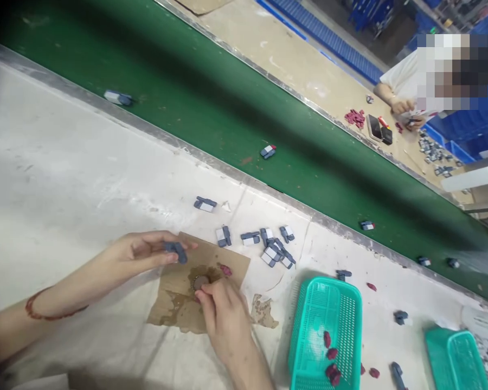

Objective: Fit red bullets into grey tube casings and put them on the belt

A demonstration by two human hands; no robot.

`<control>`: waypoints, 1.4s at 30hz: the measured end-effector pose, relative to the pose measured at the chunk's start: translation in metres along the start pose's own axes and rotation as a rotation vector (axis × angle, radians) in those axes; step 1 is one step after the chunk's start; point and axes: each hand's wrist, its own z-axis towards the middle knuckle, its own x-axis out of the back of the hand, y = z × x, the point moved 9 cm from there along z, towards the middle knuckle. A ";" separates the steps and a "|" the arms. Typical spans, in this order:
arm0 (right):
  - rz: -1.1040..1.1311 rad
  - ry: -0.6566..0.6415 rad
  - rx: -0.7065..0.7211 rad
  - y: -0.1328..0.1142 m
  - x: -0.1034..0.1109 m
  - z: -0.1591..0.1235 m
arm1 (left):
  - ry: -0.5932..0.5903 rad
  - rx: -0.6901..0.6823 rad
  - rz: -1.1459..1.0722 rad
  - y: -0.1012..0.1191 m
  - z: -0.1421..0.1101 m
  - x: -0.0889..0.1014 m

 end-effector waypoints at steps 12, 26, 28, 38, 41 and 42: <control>-0.321 -0.044 0.174 -0.014 -0.015 0.009 | 0.117 0.304 -0.548 -0.051 -0.016 -0.011; 0.760 0.186 -0.325 0.037 0.016 0.004 | -0.056 0.166 -0.359 -0.046 -0.016 -0.035; 0.845 0.223 -0.307 0.033 0.018 0.006 | -0.072 0.160 -0.331 -0.048 -0.017 -0.040; 0.759 0.144 -0.223 0.015 0.017 0.012 | -0.096 0.165 -0.263 -0.041 -0.022 -0.052; 0.679 0.097 -0.226 0.015 0.013 0.010 | -0.119 0.150 -0.225 -0.041 -0.022 -0.053; 0.651 0.090 -0.221 0.014 0.013 0.009 | -0.126 0.145 -0.205 -0.041 -0.021 -0.053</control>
